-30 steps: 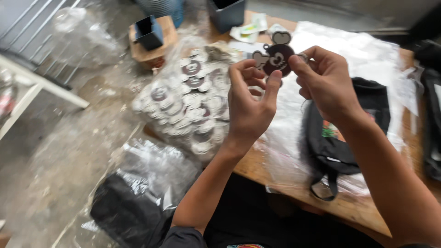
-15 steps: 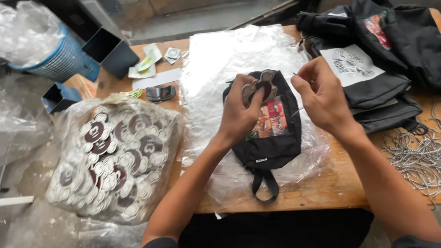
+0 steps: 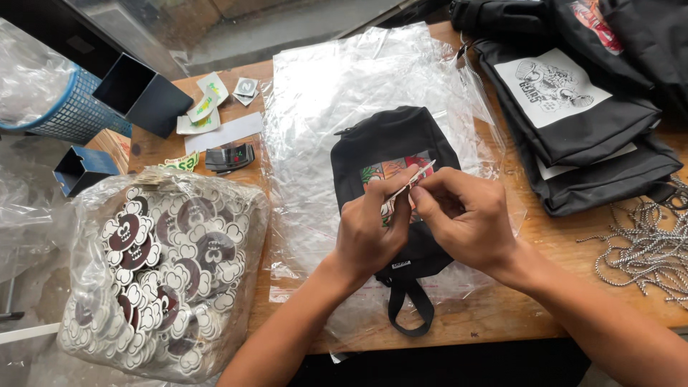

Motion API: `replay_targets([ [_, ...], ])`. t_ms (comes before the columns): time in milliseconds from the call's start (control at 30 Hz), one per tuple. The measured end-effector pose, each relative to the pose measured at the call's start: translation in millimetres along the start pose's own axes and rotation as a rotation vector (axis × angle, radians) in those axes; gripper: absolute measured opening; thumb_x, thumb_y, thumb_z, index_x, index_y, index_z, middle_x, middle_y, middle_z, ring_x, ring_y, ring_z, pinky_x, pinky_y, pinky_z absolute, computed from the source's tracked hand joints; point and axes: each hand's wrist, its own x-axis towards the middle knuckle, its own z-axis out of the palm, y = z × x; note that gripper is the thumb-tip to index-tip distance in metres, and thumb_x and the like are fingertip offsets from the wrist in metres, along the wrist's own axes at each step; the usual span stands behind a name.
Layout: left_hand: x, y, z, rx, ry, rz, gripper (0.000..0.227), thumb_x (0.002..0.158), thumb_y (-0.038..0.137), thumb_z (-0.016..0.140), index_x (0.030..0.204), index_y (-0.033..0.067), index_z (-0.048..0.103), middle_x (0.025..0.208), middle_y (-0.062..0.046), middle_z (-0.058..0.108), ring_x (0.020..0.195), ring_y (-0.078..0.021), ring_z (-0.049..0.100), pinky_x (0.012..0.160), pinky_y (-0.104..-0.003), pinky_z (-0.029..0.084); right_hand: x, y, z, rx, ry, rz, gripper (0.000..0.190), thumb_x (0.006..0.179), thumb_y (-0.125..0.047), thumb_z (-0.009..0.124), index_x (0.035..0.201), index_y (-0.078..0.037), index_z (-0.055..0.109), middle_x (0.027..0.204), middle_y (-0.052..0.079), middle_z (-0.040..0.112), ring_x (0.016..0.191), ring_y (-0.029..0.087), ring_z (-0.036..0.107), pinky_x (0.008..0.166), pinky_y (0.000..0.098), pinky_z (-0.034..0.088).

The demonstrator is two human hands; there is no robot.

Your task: The person attaches decorative cartoon tags to small black pouches using ball chains and places each pouch into a plastic shipping bag.

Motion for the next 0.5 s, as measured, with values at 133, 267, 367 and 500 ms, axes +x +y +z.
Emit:
replay_targets([
  [133, -2.2, -3.2, 0.9, 0.018, 0.026, 0.018, 0.012, 0.090, -0.002, 0.069, 0.101, 0.0025, 0.067, 0.099, -0.011, 0.080, 0.080, -0.0276, 0.079, 0.068, -0.032, 0.062, 0.3, -4.5, -0.1, 0.026, -0.011, -0.019, 0.012, 0.092, -0.009, 0.073, 0.080, -0.009, 0.075, 0.046, 0.000, 0.050, 0.037, 0.010, 0.042, 0.037, 0.0232, 0.036],
  [267, -1.5, -2.6, -1.1, -0.018, 0.018, 0.027, 0.010, 0.091, -0.004, 0.067, 0.100, 0.0013, 0.065, 0.104, -0.011, 0.079, 0.087, -0.0306, 0.078, 0.073, -0.033, 0.062, 1.2, -6.7, -1.5, 0.044, -0.024, -0.031, 0.011, 0.092, -0.008, 0.072, 0.082, -0.008, 0.076, 0.048, 0.001, 0.050, 0.038, 0.010, 0.043, 0.037, 0.0233, 0.036],
  [367, 0.5, -0.3, -2.0, -0.052, 0.021, 0.025, 0.011, 0.091, -0.006, 0.066, 0.099, 0.0002, 0.065, 0.103, -0.013, 0.079, 0.088, -0.0320, 0.078, 0.074, -0.036, 0.062, 2.4, -8.3, -2.5, 0.032, -0.008, -0.016, 0.013, 0.094, -0.006, 0.068, 0.083, -0.005, 0.076, 0.047, 0.004, 0.051, 0.038, 0.011, 0.043, 0.037, 0.0242, 0.034],
  [500, 1.2, -0.9, -2.3, -0.048, 0.022, 0.053, 0.010, 0.091, -0.007, 0.066, 0.100, -0.0014, 0.065, 0.105, -0.015, 0.079, 0.090, -0.0347, 0.078, 0.079, -0.037, 0.063, 1.8, -4.6, -2.6, 0.028, -0.015, 0.001, 0.013, 0.094, -0.009, 0.070, 0.082, -0.006, 0.075, 0.046, 0.003, 0.048, 0.038, 0.011, 0.043, 0.038, 0.0248, 0.034],
])
